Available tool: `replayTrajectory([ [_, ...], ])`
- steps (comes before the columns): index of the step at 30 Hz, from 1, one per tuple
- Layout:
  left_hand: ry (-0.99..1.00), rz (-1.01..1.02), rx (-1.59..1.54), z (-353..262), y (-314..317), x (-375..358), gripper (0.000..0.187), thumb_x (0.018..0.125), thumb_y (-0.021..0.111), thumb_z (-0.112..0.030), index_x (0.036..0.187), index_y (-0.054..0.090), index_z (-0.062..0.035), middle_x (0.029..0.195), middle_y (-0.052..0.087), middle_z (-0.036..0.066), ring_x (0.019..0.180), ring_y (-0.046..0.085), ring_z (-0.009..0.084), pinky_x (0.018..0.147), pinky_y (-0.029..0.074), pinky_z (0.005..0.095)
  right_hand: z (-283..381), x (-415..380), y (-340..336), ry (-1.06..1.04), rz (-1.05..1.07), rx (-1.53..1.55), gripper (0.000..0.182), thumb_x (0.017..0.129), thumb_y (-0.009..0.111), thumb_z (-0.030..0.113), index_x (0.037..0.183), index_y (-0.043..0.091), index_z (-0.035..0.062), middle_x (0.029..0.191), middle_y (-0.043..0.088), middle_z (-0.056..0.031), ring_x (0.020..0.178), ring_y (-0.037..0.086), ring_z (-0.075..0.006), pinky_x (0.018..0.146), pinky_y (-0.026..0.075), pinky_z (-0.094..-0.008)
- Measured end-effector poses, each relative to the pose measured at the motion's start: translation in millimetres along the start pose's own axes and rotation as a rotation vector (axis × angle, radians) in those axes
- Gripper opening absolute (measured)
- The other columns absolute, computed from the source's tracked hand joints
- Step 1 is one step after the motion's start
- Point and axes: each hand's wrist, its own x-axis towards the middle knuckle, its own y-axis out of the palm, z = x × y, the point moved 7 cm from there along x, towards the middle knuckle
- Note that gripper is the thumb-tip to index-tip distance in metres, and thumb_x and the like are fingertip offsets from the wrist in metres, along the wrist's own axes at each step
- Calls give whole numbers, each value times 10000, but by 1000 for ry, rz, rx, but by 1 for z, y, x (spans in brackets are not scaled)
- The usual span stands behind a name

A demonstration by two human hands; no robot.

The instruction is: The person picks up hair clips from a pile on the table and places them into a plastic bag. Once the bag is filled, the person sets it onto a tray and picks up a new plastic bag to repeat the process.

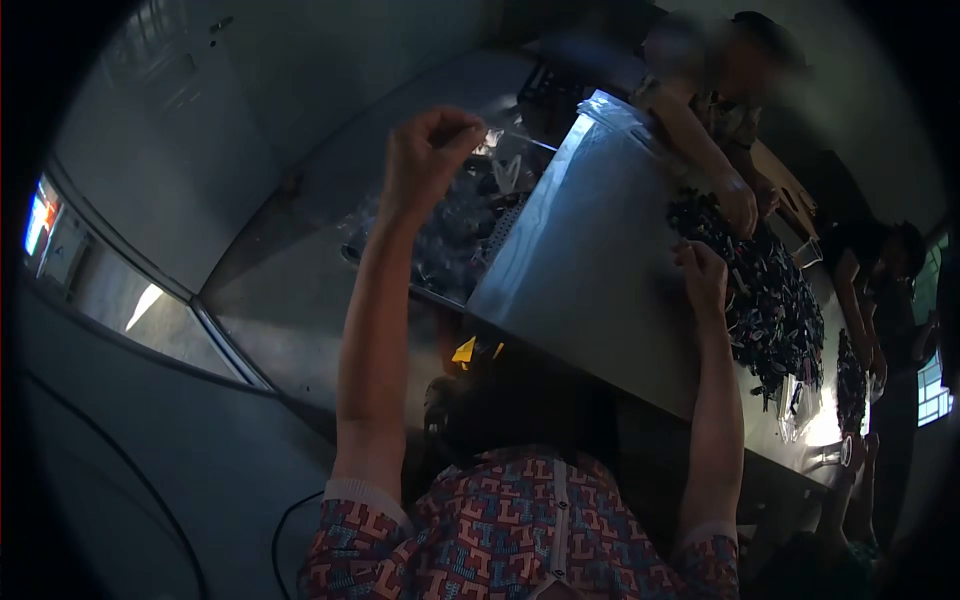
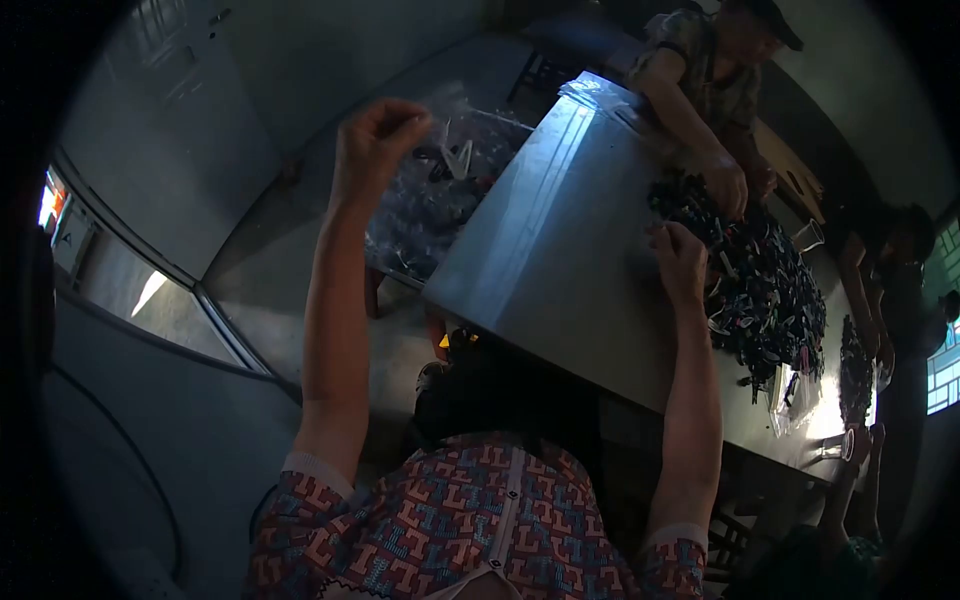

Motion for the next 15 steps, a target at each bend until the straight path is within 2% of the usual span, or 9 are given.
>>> replayTrajectory([
  [5, -163, -22, 301, 96, -61, -53, 145, 799, 717, -138, 891, 711, -25, 753, 695, 56, 700, 638, 94, 636, 496, 259, 3, 0, 5, -11, 20, -99, 265, 967, 548, 204, 990, 686, -21, 822, 698, -68, 717, 628, -114, 670, 491, -263],
  [7, -303, 34, 399, 131, -67, -80, 136, 824, 709, -119, 910, 694, -15, 778, 673, 31, 735, 615, 71, 653, 493, 250, 0, 1, 7, -36, 23, -88, 261, 966, 554, 204, 990, 687, -20, 812, 695, -61, 691, 610, -103, 647, 480, -257],
  [10, -286, 40, 337, 172, -62, -113, 160, 805, 704, -122, 910, 688, -3, 767, 678, 49, 726, 630, 93, 659, 502, 264, -8, 3, 10, 31, 74, -160, 255, 967, 562, 201, 994, 686, -20, 791, 683, -38, 648, 553, -74, 599, 440, -240],
  [11, -281, 21, 385, 187, -61, -120, 190, 761, 696, -135, 912, 707, -20, 776, 709, 96, 735, 695, 169, 674, 527, 300, -9, 3, 9, 43, 71, -176, 253, 968, 561, 198, 994, 686, -20, 779, 674, -28, 639, 530, -64, 585, 422, -236],
  [12, -290, 19, 385, 193, -58, -125, 190, 761, 696, -135, 912, 707, -20, 776, 709, 96, 735, 695, 169, 674, 527, 300, -12, 2, 9, 56, 65, -191, 252, 969, 560, 196, 994, 687, -20, 766, 665, -17, 630, 507, -53, 571, 405, -232],
  [14, -458, -12, 264, 214, -53, -140, 197, 758, 697, -137, 916, 709, -19, 791, 713, 112, 737, 701, 200, 689, 533, 313, -14, 2, 11, 32, 50, -158, 252, 969, 560, 197, 988, 688, -19, 750, 654, -13, 621, 497, -50, 562, 396, -233],
  [15, -464, -15, 264, 219, -50, -145, 197, 758, 697, -137, 916, 709, -19, 791, 713, 112, 737, 701, 200, 689, 533, 313, -12, 2, 11, 5, 28, -122, 253, 969, 560, 199, 982, 689, -18, 733, 644, -10, 611, 488, -47, 554, 388, -234],
])
